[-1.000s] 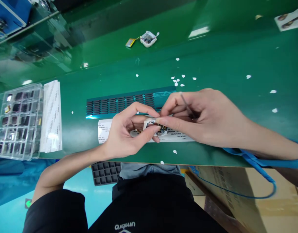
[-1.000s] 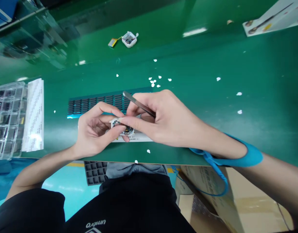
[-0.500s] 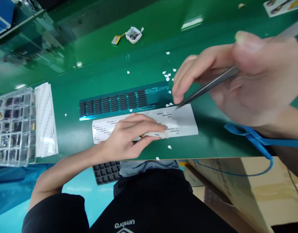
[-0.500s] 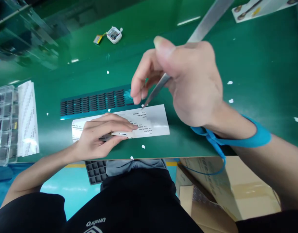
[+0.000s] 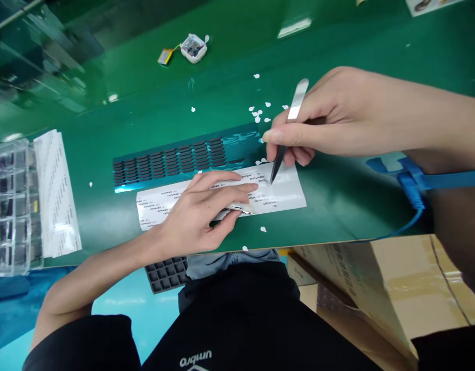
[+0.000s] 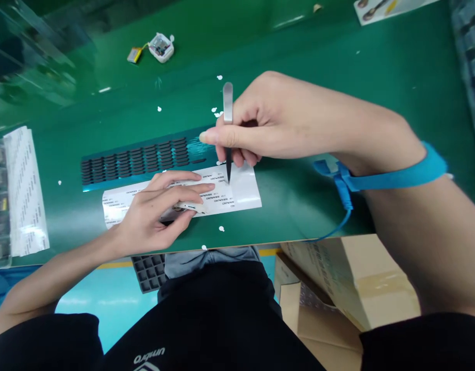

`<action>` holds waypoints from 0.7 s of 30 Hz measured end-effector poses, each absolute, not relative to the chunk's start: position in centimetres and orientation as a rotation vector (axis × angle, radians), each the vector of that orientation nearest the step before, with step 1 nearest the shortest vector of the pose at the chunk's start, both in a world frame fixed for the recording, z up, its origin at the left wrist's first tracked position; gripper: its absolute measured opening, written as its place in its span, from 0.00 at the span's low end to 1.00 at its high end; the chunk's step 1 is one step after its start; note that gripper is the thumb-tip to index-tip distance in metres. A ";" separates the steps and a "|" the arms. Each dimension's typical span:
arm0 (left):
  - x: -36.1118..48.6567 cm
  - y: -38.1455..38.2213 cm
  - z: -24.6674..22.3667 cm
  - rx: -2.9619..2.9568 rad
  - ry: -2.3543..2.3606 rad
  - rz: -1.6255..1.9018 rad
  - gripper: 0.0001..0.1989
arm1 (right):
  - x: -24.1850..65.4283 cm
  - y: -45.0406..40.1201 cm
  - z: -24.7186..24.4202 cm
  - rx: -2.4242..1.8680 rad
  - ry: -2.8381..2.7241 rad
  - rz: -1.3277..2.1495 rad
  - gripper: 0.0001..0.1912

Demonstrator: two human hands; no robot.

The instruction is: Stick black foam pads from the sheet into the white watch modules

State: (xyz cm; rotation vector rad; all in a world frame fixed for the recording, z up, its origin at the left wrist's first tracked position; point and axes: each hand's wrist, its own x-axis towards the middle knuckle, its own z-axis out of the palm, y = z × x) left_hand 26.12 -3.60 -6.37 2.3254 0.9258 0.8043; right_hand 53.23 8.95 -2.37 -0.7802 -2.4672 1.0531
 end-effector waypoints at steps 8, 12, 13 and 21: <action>26.1 -3.4 -6.5 2.275 0.940 0.741 0.11 | 52.8 9.3 -2.6 -0.900 -2.415 1.285 0.30; 26.1 -3.4 -6.7 2.258 0.946 0.752 0.11 | 52.4 9.9 -3.3 -0.941 -2.377 1.488 0.27; 26.1 -3.4 -6.7 2.258 0.945 0.755 0.11 | 52.3 10.0 -3.5 -0.940 -2.372 1.523 0.27; 26.2 -3.4 -6.4 2.283 0.946 0.745 0.11 | 52.4 9.6 -2.9 -1.107 -2.223 1.595 0.26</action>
